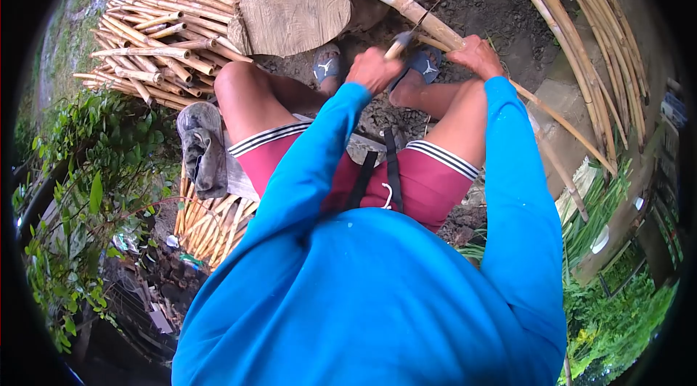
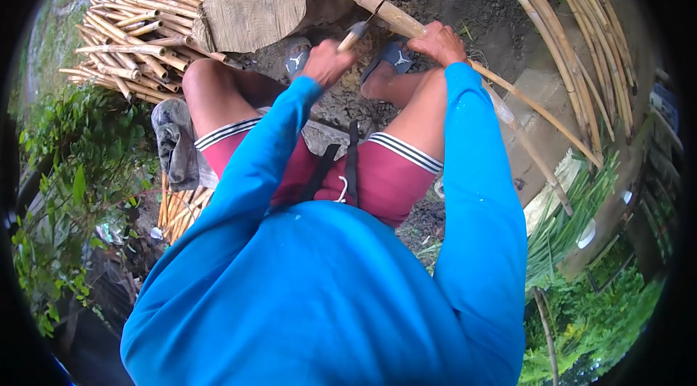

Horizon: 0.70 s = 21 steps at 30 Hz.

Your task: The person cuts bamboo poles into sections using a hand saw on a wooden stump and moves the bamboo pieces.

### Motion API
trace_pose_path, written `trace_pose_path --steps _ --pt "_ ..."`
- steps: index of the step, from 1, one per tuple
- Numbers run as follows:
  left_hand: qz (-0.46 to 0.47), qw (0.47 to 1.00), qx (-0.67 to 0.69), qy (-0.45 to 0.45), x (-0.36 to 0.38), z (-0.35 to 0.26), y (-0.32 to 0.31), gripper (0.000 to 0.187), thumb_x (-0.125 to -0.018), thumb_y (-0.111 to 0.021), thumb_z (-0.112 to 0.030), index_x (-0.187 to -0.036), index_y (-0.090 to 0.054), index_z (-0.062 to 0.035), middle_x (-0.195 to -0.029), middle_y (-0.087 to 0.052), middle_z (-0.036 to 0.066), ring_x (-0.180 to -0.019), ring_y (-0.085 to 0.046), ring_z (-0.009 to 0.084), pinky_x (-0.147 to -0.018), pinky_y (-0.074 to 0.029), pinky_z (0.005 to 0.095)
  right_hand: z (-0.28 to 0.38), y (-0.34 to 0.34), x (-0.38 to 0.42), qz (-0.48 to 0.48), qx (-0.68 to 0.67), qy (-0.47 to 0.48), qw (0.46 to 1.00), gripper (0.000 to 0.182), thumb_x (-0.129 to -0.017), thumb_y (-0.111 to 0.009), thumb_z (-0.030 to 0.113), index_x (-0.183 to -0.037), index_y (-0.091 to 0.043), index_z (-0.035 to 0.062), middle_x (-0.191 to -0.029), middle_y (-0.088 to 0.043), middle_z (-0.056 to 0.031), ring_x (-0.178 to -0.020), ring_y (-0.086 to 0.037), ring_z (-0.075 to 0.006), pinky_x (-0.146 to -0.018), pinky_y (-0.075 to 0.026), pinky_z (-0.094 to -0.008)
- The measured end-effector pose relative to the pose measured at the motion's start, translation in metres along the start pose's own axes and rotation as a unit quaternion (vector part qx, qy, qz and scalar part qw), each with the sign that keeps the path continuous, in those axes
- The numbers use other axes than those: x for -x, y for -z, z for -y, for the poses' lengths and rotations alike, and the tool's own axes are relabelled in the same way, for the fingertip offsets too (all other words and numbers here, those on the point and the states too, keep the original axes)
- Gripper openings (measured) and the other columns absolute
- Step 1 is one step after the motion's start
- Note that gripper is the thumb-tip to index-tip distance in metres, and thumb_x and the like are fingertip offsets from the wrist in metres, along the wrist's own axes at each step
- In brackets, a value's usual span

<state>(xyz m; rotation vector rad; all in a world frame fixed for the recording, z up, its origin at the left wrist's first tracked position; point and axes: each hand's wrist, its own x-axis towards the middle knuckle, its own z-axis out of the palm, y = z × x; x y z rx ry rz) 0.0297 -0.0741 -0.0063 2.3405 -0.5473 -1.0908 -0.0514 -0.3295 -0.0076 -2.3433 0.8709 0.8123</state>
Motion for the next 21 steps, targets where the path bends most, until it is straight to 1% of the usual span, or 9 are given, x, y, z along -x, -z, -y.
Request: trace_pose_path --steps 1,2,3,4,8,13,14,18,21 --pt "0.024 0.998 -0.056 -0.013 0.027 0.024 -0.004 0.041 -0.078 -0.059 -0.032 -0.101 -0.069 -0.0001 -0.098 -0.064 0.035 -0.099 -0.064 0.045 -0.085 -0.053 0.049 0.0 0.002 0.002 0.009 0.013 0.007 1.0 0.057 -0.062 -0.071 0.043 -0.108 -0.073 0.0081 -0.111 -0.067 -0.025 -0.107 -0.064 -0.0405 -0.093 -0.051 -0.0456" --pt "-0.083 0.991 -0.058 -0.089 0.059 0.049 -0.014 0.036 -0.078 -0.058 -0.029 -0.101 -0.071 -0.0045 -0.097 -0.064 0.035 -0.097 -0.064 0.0469 -0.086 -0.052 0.0498 0.002 0.008 -0.003 0.007 0.023 0.016 1.0 0.057 -0.062 -0.071 0.043 -0.107 -0.073 0.0084 -0.11 -0.067 -0.0257 -0.106 -0.064 -0.0407 -0.092 -0.051 -0.0452" --pt "-0.067 0.994 0.083 -0.011 0.08 0.051 -0.01 0.034 -0.078 -0.058 -0.028 -0.098 -0.071 -0.0034 -0.095 -0.064 0.036 -0.095 -0.063 0.0489 -0.087 -0.051 0.0502 0.0 0.005 -0.004 -0.007 0.037 0.039 0.999 0.054 -0.063 -0.07 0.041 -0.106 -0.073 0.0082 -0.108 -0.068 -0.0259 -0.104 -0.065 -0.0418 -0.09 -0.052 -0.045" --pt "-0.005 0.994 0.07 0.078 0.089 0.046 0.0 0.039 -0.079 -0.058 -0.029 -0.102 -0.068 0.0004 -0.094 -0.066 0.031 -0.094 -0.065 0.0453 -0.088 -0.049 0.047 0.004 0.009 0.0 -0.008 0.034 0.037 0.999 0.054 -0.063 -0.07 0.041 -0.106 -0.073 0.0082 -0.108 -0.068 -0.0259 -0.104 -0.065 -0.0418 -0.09 -0.052 -0.045" --pt "-0.052 0.995 0.07 0.055 0.08 0.03 0.025 0.04 -0.079 -0.06 -0.033 -0.089 -0.066 0.0054 -0.078 -0.066 0.028 -0.084 -0.068 0.0401 -0.079 -0.05 0.0468 0.006 0.015 0.002 -0.079 0.069 0.018 0.994 0.048 -0.065 -0.068 0.038 -0.103 -0.073 0.0087 -0.103 -0.069 -0.0252 -0.1 -0.066 -0.0417 -0.089 -0.052 -0.0466" --pt "-0.008 0.996 0.065 0.053 0.053 0.031 0.001 0.042 -0.076 -0.059 -0.033 -0.098 -0.069 0.0019 -0.093 -0.064 0.034 -0.094 -0.064 0.0469 -0.083 -0.049 0.0522 0.004 0.026 0.007 -0.158 0.052 0.009 0.986 0.042 -0.069 -0.068 0.039 -0.103 -0.074 0.014 -0.102 -0.069 -0.0229 -0.099 -0.065 -0.0431 -0.089 -0.052 -0.0482" --pt "-0.034 0.995 0.086 0.042 0.058 0.031 -0.006 0.037 -0.077 -0.061 -0.032 -0.087 -0.064 0.0042 -0.077 -0.061 0.031 -0.079 -0.061 0.0478 -0.074 -0.048 0.0476 0.006 0.025 0.009 -0.159 0.053 0.011 0.986 0.042 -0.069 -0.068 0.039 -0.103 -0.074 0.014 -0.102 -0.069 -0.0229 -0.099 -0.065 -0.0431 -0.089 -0.052 -0.0482" --pt "-0.055 0.968 0.191 -0.154 0.112 0.001 0.028 0.027 -0.075 -0.065 -0.021 -0.082 -0.061 0.0042 -0.075 -0.059 0.027 -0.07 -0.059 0.0437 -0.066 -0.046 0.047 0.01 0.028 0.022 -0.17 0.066 0.016 0.983 0.038 -0.072 -0.072 0.043 -0.095 -0.073 0.0129 -0.097 -0.07 -0.0215 -0.095 -0.064 -0.0443 -0.084 -0.053 -0.0502" --pt "-0.073 0.959 0.207 -0.182 0.144 -0.012 0.081 0.022 -0.074 -0.067 -0.017 -0.08 -0.058 0.0027 -0.07 -0.056 0.019 -0.06 -0.053 0.0323 -0.059 -0.044 0.0389 -0.007 0.029 0.035 -0.214 0.062 -0.002 0.975 0.043 -0.068 -0.076 0.048 -0.09 -0.072 0.0112 -0.094 -0.069 -0.024 -0.091 -0.065 -0.0448 -0.082 -0.052 -0.0521"
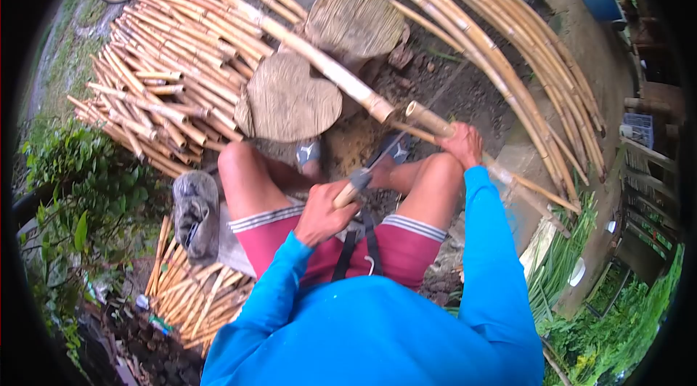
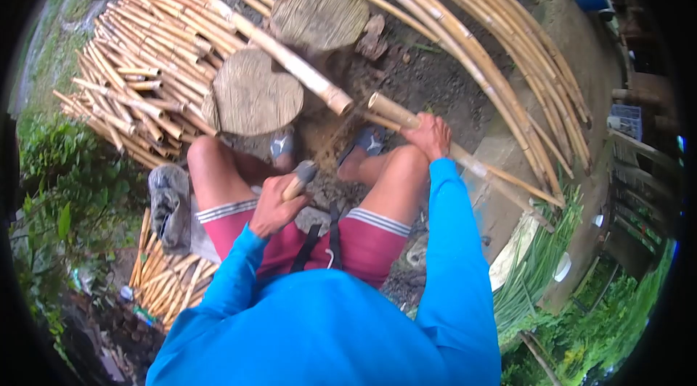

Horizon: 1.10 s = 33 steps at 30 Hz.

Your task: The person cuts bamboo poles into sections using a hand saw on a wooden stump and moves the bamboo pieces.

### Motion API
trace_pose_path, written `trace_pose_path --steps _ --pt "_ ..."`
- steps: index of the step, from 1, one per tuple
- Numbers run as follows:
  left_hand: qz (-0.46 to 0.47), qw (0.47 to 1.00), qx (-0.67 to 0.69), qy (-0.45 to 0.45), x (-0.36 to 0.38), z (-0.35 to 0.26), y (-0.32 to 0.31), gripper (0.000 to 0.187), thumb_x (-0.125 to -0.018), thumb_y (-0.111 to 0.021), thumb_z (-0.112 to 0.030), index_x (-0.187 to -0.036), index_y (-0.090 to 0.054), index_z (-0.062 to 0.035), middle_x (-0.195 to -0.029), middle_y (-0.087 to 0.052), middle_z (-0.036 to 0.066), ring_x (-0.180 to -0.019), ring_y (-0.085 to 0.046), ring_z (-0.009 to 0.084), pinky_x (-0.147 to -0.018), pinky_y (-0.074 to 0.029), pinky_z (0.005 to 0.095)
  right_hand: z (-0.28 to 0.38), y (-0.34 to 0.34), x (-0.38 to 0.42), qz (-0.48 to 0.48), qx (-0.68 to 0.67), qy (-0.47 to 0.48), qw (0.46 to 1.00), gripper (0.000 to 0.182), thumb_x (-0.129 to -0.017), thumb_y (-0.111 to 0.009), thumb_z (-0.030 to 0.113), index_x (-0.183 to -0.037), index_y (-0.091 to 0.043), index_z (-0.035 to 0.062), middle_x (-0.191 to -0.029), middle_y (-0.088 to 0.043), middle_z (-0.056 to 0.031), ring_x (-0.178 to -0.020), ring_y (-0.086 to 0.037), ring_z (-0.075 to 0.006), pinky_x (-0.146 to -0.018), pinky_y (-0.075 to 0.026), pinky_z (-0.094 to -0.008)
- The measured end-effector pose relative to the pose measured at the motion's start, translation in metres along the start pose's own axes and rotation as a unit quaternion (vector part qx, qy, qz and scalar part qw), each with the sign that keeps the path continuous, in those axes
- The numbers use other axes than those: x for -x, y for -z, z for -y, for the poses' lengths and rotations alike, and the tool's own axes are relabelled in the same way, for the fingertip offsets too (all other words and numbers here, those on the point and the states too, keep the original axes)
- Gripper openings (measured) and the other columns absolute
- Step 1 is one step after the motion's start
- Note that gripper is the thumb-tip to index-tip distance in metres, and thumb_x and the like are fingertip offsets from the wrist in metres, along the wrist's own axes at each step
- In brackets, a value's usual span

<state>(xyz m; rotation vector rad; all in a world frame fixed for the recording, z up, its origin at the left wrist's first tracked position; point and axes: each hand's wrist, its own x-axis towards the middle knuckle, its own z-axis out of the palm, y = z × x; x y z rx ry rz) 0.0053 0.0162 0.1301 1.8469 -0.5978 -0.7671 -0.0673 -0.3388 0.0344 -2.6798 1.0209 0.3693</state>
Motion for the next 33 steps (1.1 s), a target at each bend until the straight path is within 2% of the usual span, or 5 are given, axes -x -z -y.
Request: trace_pose_path --steps 2,11,21,27,33 --pt "-0.052 0.994 0.072 0.06 0.005 0.022 0.03 0.018 -0.076 -0.064 -0.016 -0.079 -0.062 0.0017 -0.066 -0.057 0.004 -0.059 -0.052 0.0127 -0.055 -0.042 0.0317 -0.019 0.002 0.006 -0.039 -0.009 0.0 0.999 0.045 -0.066 -0.077 0.047 -0.088 -0.07 0.0085 -0.091 -0.069 -0.0235 -0.089 -0.065 -0.0441 -0.08 -0.053 -0.0517" --pt "-0.415 0.824 0.379 0.067 0.015 0.097 0.121 0.02 -0.086 -0.061 -0.019 -0.089 -0.046 -0.0071 -0.052 -0.038 -0.003 -0.036 -0.034 0.0073 -0.034 -0.03 0.0233 -0.106 0.045 0.057 0.023 0.049 -0.009 0.998 0.041 -0.067 -0.075 0.043 -0.09 -0.07 0.0096 -0.09 -0.07 -0.0191 -0.086 -0.067 -0.0407 -0.077 -0.054 -0.0494" --pt "-0.388 0.835 0.389 0.031 -0.012 0.112 0.113 0.016 -0.087 -0.061 -0.015 -0.087 -0.047 -0.0075 -0.055 -0.041 -0.004 -0.04 -0.036 0.0057 -0.037 -0.029 0.0222 0.042 0.139 0.062 0.13 -0.004 0.062 0.99 0.048 -0.068 -0.069 0.041 -0.092 -0.071 -0.0001 -0.083 -0.069 -0.0265 -0.076 -0.068 -0.0405 -0.071 -0.055 -0.0463" --pt "-0.4 0.813 0.423 0.016 -0.011 0.134 0.114 0.016 -0.088 -0.061 -0.016 -0.085 -0.048 -0.0075 -0.057 -0.04 -0.005 -0.042 -0.035 0.0044 -0.039 -0.027 0.0214 0.172 0.326 0.067 0.092 -0.28 0.103 0.95 0.026 -0.074 -0.069 0.028 -0.075 -0.059 0.0031 -0.061 -0.058 -0.0037 -0.05 -0.057 -0.0125 -0.046 -0.045 -0.0293" --pt "-0.367 0.78 0.506 0.038 0.0 0.122 0.123 0.021 -0.085 -0.064 -0.017 -0.088 -0.044 -0.0112 -0.056 -0.037 -0.006 -0.04 -0.032 0.0037 -0.036 -0.028 0.0205 0.241 0.477 0.062 -0.067 -0.335 0.127 0.931 0.031 -0.079 -0.067 0.038 -0.075 -0.051 0.0115 -0.061 -0.047 0.0023 -0.049 -0.053 -0.0081 -0.042 -0.044 -0.0255"
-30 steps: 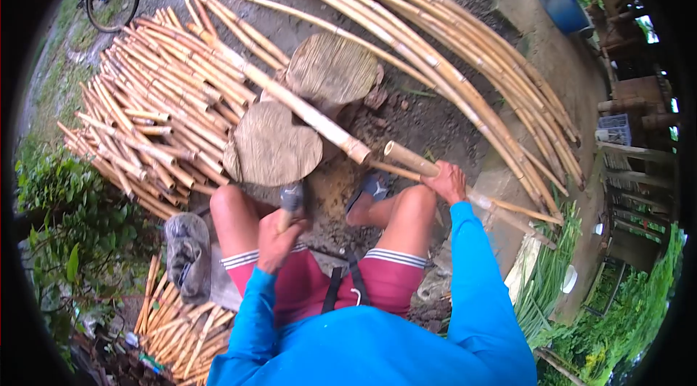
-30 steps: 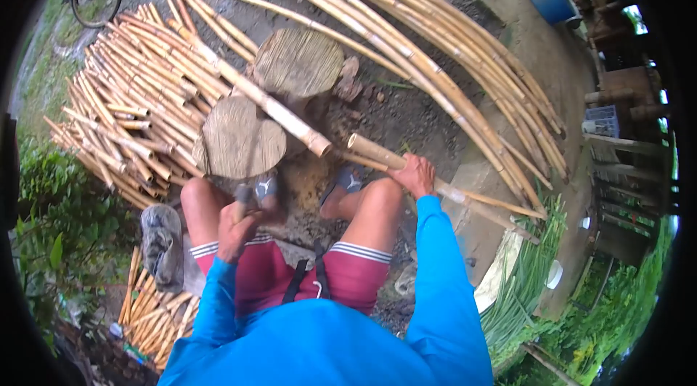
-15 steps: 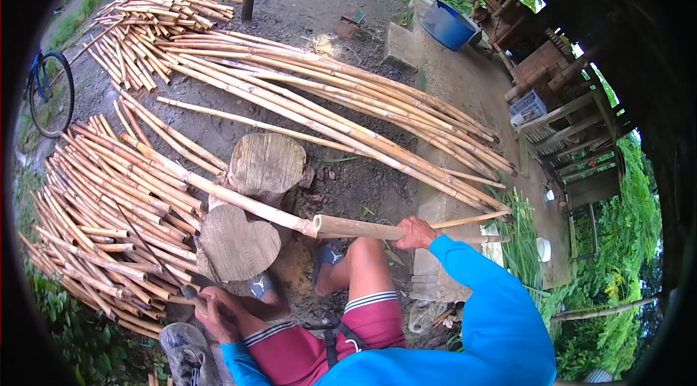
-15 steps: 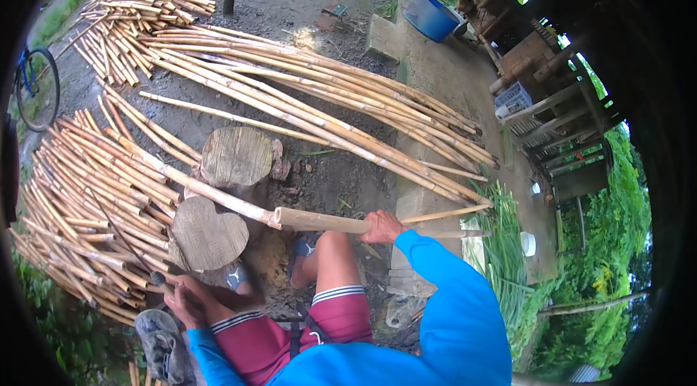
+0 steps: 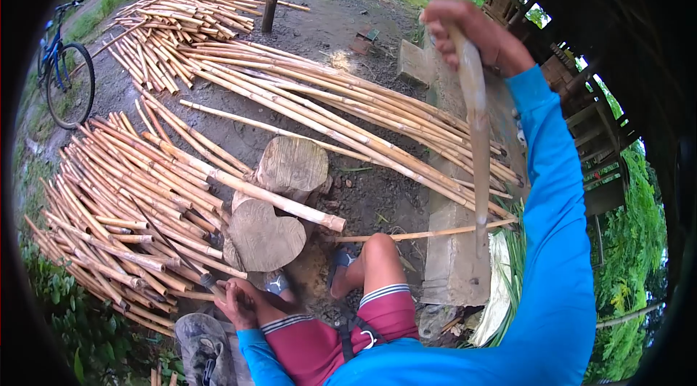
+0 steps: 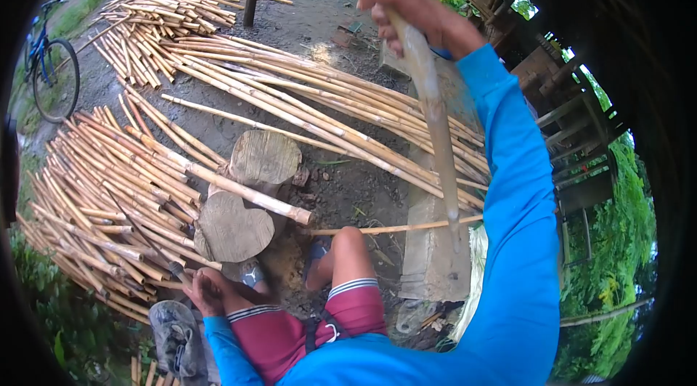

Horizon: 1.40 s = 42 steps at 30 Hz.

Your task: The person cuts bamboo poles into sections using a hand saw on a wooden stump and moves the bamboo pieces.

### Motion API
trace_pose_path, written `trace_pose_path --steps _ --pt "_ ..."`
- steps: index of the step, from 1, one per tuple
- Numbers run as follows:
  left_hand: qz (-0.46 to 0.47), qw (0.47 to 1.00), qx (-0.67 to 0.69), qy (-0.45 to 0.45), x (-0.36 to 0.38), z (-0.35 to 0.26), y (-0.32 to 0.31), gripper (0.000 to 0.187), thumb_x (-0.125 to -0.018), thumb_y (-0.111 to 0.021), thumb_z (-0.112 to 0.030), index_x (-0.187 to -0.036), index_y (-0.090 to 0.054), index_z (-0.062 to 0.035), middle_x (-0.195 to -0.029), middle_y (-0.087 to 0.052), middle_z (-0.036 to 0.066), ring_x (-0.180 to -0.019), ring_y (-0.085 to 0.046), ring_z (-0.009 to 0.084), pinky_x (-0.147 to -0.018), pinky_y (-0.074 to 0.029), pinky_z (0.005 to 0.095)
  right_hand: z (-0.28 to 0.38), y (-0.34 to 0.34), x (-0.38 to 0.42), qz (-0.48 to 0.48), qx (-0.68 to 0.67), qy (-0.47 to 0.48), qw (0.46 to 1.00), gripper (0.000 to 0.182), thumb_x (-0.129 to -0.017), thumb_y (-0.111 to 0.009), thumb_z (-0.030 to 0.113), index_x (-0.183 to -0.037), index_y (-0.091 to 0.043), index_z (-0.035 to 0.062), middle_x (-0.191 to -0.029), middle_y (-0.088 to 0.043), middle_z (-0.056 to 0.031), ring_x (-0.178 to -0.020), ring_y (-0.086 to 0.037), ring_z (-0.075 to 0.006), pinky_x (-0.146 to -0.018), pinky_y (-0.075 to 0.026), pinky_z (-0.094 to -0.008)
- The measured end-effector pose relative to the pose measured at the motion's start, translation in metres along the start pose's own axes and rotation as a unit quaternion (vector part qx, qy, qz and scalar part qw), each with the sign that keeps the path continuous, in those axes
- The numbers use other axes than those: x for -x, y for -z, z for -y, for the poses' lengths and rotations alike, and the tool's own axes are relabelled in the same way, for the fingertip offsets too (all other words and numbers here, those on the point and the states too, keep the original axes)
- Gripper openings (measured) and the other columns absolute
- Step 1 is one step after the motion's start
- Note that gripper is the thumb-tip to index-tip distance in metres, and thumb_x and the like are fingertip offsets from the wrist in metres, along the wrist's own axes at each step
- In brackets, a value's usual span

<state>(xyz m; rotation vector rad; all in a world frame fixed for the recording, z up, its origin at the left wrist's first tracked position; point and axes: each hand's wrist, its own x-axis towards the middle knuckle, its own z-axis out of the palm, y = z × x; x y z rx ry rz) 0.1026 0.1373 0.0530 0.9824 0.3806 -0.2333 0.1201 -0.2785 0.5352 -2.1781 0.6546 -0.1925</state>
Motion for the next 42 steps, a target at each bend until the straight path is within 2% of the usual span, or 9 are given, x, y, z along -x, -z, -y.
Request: trace_pose_path --steps 6,12,25,28,30,33,36,40,42 --pt "0.026 0.999 0.003 -0.024 0.001 -0.001 -0.002 0.019 -0.085 -0.063 -0.017 -0.087 -0.046 -0.0082 -0.057 -0.04 -0.003 -0.041 -0.038 0.007 -0.038 -0.032 0.0227 0.087 -0.023 -0.028 0.041 -0.056 0.033 0.997 0.035 -0.077 -0.066 0.041 -0.084 -0.049 0.0116 -0.064 -0.05 0.0001 -0.049 -0.055 -0.0124 -0.042 -0.05 -0.031" --pt "0.088 0.961 -0.236 -0.111 -0.017 0.02 0.012 0.019 -0.082 -0.065 -0.019 -0.083 -0.051 -0.0071 -0.06 -0.047 0.0 -0.043 -0.044 0.011 -0.04 -0.036 0.0258 0.149 -0.177 -0.034 0.302 0.004 0.107 0.947 0.045 -0.073 -0.068 0.041 -0.097 -0.052 0.007 -0.069 -0.051 -0.0025 -0.044 -0.049 -0.0124 -0.042 -0.048 -0.0286" --pt "0.199 0.9 0.295 0.253 0.04 0.022 -0.106 0.032 -0.082 -0.055 -0.011 -0.112 -0.052 -0.0017 -0.084 -0.065 0.016 -0.064 -0.062 0.0225 -0.049 -0.051 0.0323 0.149 -0.461 -0.021 0.493 -0.108 0.191 0.842 0.033 -0.081 -0.06 0.039 -0.097 -0.057 0.01 -0.069 -0.052 -0.0059 -0.049 -0.048 -0.0147 -0.046 -0.047 -0.0334" --pt "0.22 0.891 0.306 0.254 0.043 0.024 -0.109 0.028 -0.079 -0.054 -0.009 -0.106 -0.056 -0.0003 -0.087 -0.065 0.016 -0.068 -0.064 0.0238 -0.053 -0.053 0.0338 0.103 -0.51 -0.065 0.42 -0.062 0.486 0.764 0.019 -0.093 -0.05 0.018 -0.103 -0.063 0.0079 -0.094 -0.061 -0.0064 -0.086 -0.057 -0.0165 -0.083 -0.048 -0.0327" --pt "0.207 0.884 0.312 0.28 0.043 0.025 -0.113 0.025 -0.077 -0.054 -0.008 -0.101 -0.059 0.0 -0.087 -0.065 0.015 -0.069 -0.063 0.0248 -0.055 -0.052 0.0351 0.077 -0.53 -0.085 0.453 -0.059 0.403 0.793 0.023 -0.094 -0.046 0.01 -0.109 -0.063 0.0074 -0.106 -0.062 -0.0055 -0.103 -0.052 -0.0153 -0.095 -0.041 -0.0301" --pt "0.168 0.876 0.31 0.329 0.045 0.018 -0.133 0.022 -0.076 -0.053 -0.008 -0.095 -0.061 -0.0004 -0.087 -0.066 0.013 -0.068 -0.061 0.0258 -0.057 -0.05 0.0368 0.062 -0.524 -0.099 0.411 -0.165 0.437 0.783 0.026 -0.086 -0.055 0.033 -0.093 -0.07 0.0128 -0.107 -0.068 -0.0051 -0.095 -0.061 -0.0203 -0.088 -0.045 -0.0323" --pt "0.065 0.889 0.278 0.357 0.047 0.023 -0.149 0.023 -0.076 -0.053 -0.008 -0.096 -0.061 -0.0022 -0.088 -0.065 0.011 -0.064 -0.057 0.0229 -0.055 -0.048 0.0357 0.069 -0.492 -0.089 0.274 0.121 0.153 0.942 0.075 -0.072 -0.063 0.066 -0.12 -0.067 0.0083 -0.127 -0.062 -0.0188 -0.117 -0.059 -0.0324 -0.099 -0.045 -0.0368" --pt "0.288 0.834 0.347 0.318 0.023 0.059 -0.13 0.039 -0.072 -0.054 -0.011 -0.109 -0.057 -0.0004 -0.1 -0.065 0.016 -0.06 -0.05 0.0156 -0.052 -0.045 0.0312 0.046 -0.419 -0.071 0.366 0.246 0.195 0.876 0.088 -0.078 -0.055 0.079 -0.095 -0.066 -0.0073 -0.106 -0.059 -0.022 -0.097 -0.06 -0.0335 -0.087 -0.049 -0.0416" --pt "0.251 0.844 0.35 0.319 0.014 0.051 -0.122 0.042 -0.068 -0.054 -0.01 -0.109 -0.058 -0.0003 -0.097 -0.064 0.019 -0.054 -0.049 0.0176 -0.049 -0.046 0.0319 -0.019 -0.381 -0.051 0.173 0.165 0.341 0.909 0.071 -0.083 -0.057 0.072 -0.091 -0.064 0.0014 -0.099 -0.056 -0.0139 -0.08 -0.058 -0.0251 -0.075 -0.049 -0.0389"
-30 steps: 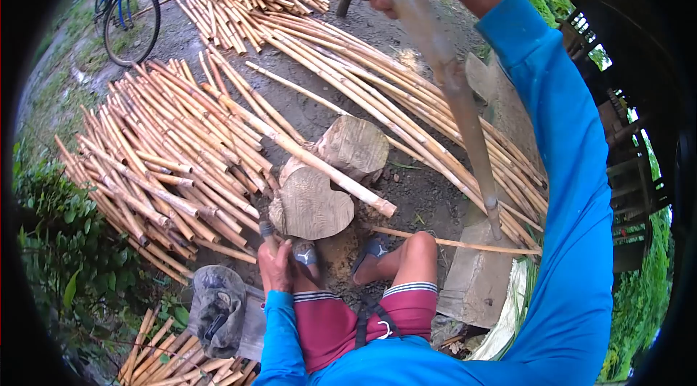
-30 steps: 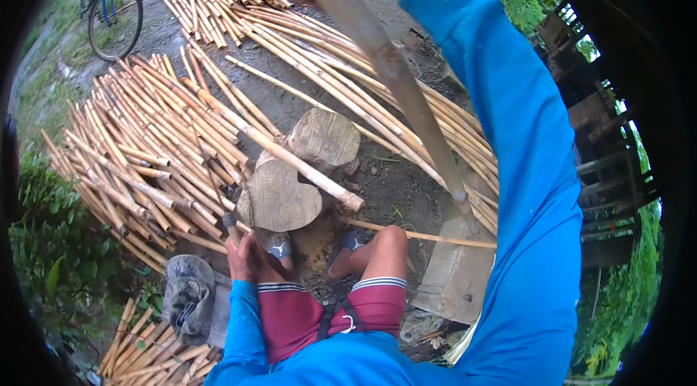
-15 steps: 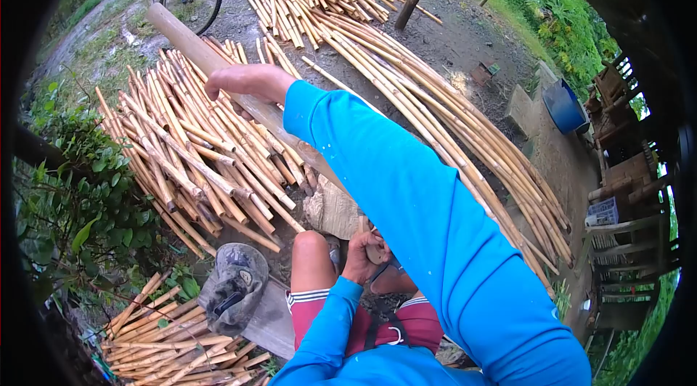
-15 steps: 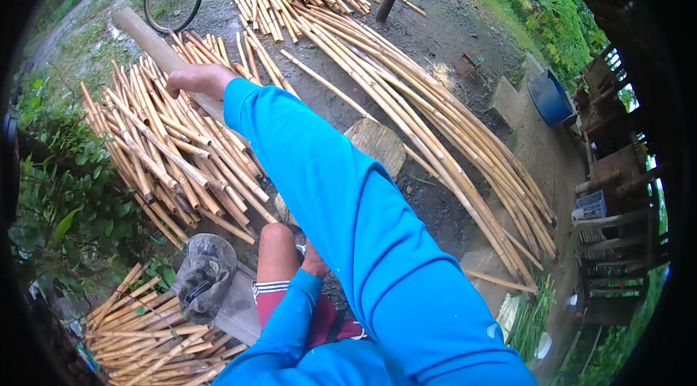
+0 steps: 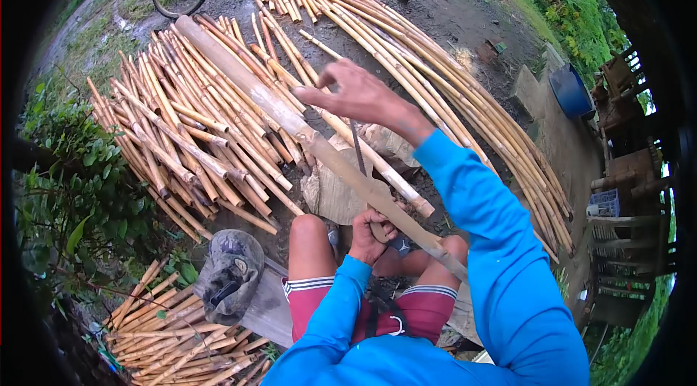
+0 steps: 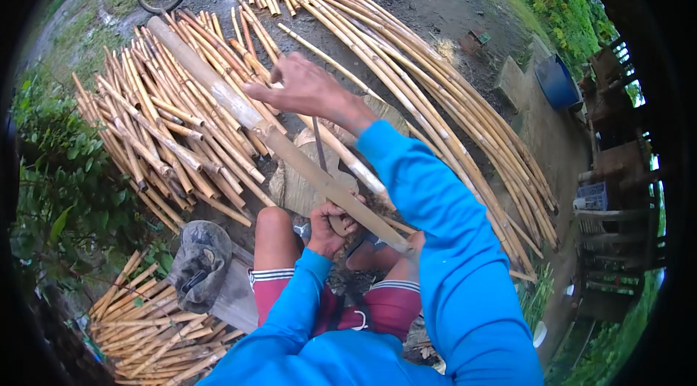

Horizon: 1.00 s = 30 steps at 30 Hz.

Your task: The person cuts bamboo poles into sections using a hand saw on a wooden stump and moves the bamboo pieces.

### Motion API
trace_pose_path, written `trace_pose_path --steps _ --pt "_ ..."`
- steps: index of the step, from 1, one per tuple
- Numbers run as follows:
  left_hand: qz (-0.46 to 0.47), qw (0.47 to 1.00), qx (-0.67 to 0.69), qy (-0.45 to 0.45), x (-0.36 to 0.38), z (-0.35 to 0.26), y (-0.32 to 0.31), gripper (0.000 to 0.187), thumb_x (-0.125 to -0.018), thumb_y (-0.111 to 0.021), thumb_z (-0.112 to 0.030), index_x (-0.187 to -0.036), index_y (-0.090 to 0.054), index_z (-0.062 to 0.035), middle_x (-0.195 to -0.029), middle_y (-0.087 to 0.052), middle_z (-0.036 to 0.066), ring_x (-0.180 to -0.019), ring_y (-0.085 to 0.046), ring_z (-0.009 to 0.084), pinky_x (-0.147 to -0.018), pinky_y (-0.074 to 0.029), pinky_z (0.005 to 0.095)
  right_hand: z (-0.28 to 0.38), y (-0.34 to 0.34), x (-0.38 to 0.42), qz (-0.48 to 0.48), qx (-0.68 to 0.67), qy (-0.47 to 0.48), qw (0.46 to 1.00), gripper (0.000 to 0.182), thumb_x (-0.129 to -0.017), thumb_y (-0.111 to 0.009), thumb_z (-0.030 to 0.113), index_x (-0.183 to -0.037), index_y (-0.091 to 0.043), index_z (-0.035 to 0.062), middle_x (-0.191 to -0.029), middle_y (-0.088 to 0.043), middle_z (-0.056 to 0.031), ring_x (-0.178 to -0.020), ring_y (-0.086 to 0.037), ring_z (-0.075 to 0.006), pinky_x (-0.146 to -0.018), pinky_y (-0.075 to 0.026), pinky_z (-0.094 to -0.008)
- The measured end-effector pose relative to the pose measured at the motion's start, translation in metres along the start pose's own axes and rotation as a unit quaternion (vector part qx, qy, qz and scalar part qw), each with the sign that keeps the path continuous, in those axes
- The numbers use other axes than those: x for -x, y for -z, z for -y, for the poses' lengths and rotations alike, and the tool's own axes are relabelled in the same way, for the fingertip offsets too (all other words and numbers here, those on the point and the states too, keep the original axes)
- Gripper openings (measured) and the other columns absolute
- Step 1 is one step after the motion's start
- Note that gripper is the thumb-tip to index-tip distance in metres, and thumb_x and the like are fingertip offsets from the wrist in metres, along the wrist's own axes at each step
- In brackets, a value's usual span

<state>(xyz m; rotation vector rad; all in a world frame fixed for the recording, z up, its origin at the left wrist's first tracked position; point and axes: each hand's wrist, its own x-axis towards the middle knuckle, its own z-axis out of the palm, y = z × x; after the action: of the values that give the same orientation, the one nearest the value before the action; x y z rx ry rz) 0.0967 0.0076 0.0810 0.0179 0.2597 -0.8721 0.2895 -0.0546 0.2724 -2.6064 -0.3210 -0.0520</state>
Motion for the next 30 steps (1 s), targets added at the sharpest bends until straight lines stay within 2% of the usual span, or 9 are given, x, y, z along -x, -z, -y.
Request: trace_pose_path --steps 3,9,13,17,19,21,25,28,30 --pt "-0.065 0.996 -0.012 -0.061 0.005 -0.028 0.014 0.043 -0.067 -0.054 -0.011 -0.108 -0.057 0.0001 -0.096 -0.064 0.02 -0.051 -0.049 0.0185 -0.046 -0.046 0.0313 -0.056 0.03 0.123 0.039 -0.015 -0.061 0.997 0.046 -0.089 -0.065 0.046 -0.095 -0.061 0.0013 -0.092 -0.056 -0.0117 -0.082 -0.058 -0.024 -0.077 -0.047 -0.0381" --pt "-0.124 0.98 0.036 -0.149 -0.002 -0.085 0.02 0.044 -0.066 -0.054 -0.011 -0.108 -0.057 0.0007 -0.096 -0.064 0.022 -0.048 -0.048 0.0181 -0.042 -0.043 0.03 -0.131 0.031 0.399 0.227 0.035 -0.357 0.905 0.043 -0.085 -0.068 0.041 -0.101 -0.064 0.0014 -0.1 -0.062 -0.0165 -0.097 -0.061 -0.0324 -0.086 -0.048 -0.0428" --pt "-0.145 0.978 0.003 -0.149 -0.027 -0.101 0.014 0.041 -0.066 -0.054 -0.011 -0.106 -0.057 0.0002 -0.094 -0.064 0.024 -0.046 -0.047 0.0167 -0.04 -0.041 0.0281 -0.096 0.019 0.396 0.219 0.085 -0.326 0.916 0.042 -0.079 -0.075 0.035 -0.1 -0.064 -0.0002 -0.087 -0.065 -0.0154 -0.084 -0.063 -0.0347 -0.078 -0.05 -0.0423" --pt "-0.14 0.973 -0.092 -0.157 -0.056 -0.147 0.001 0.042 -0.069 -0.051 -0.012 -0.108 -0.056 0.0019 -0.079 -0.061 0.013 -0.048 -0.048 0.0156 -0.043 -0.044 0.0279 -0.096 -0.026 0.369 0.094 -0.173 -0.285 0.938 0.032 -0.076 -0.078 0.019 -0.097 -0.064 -0.0009 -0.064 -0.06 -0.0058 -0.059 -0.062 -0.0202 -0.058 -0.049 -0.036" --pt "-0.162 0.954 -0.157 -0.199 -0.062 -0.175 0.009 0.045 -0.07 -0.05 -0.012 -0.112 -0.056 0.0013 -0.067 -0.052 0.003 -0.051 -0.051 0.0154 -0.044 -0.046 0.0286 -0.09 -0.037 0.322 0.201 -0.319 -0.436 0.817 0.028 -0.079 -0.074 0.018 -0.097 -0.063 -0.0003 -0.064 -0.057 -0.003 -0.053 -0.057 -0.0122 -0.05 -0.047 -0.0307" --pt "-0.176 0.943 -0.151 -0.241 -0.044 -0.186 0.002 0.046 -0.069 -0.05 -0.01 -0.113 -0.057 0.0006 -0.075 -0.06 0.008 -0.051 -0.053 0.0158 -0.044 -0.046 0.0291 -0.106 -0.055 0.271 0.172 -0.274 -0.357 0.876 0.028 -0.081 -0.072 0.021 -0.095 -0.062 -0.0014 -0.061 -0.058 -0.0026 -0.047 -0.055 -0.0101 -0.043 -0.043 -0.028" --pt "-0.202 0.919 -0.164 -0.298 0.002 -0.165 0.024 0.041 -0.069 -0.051 -0.009 -0.109 -0.058 -0.001 -0.087 -0.066 0.014 -0.049 -0.053 0.0166 -0.045 -0.047 0.0309 -0.14 -0.07 0.167 0.181 -0.262 -0.336 0.886 0.027 -0.079 -0.069 0.022 -0.092 -0.061 -0.0004 -0.07 -0.06 -0.0071 -0.053 -0.058 -0.0145 -0.049 -0.047 -0.0321" --pt "-0.209 0.918 -0.166 -0.295 0.024 -0.15 0.044 0.033 -0.07 -0.051 -0.008 -0.102 -0.058 -0.0027 -0.084 -0.064 0.014 -0.049 -0.053 0.0181 -0.045 -0.047 0.0331 -0.168 -0.079 0.132 0.22 0.015 -0.229 0.948 0.061 -0.07 -0.073 0.042 -0.109 -0.064 -0.0038 -0.097 -0.069 -0.026 -0.095 -0.067 -0.0397 -0.082 -0.052 -0.0441" --pt "-0.168 0.932 -0.117 -0.298 0.031 -0.15 0.047 0.031 -0.071 -0.049 -0.006 -0.101 -0.055 -0.0013 -0.082 -0.061 0.015 -0.049 -0.051 0.0183 -0.045 -0.046 0.0334 -0.179 -0.079 0.121 0.244 0.061 -0.221 0.942 0.068 -0.069 -0.073 0.048 -0.112 -0.064 -0.0035 -0.103 -0.068 -0.0282 -0.099 -0.065 -0.0416 -0.085 -0.051 -0.0463"
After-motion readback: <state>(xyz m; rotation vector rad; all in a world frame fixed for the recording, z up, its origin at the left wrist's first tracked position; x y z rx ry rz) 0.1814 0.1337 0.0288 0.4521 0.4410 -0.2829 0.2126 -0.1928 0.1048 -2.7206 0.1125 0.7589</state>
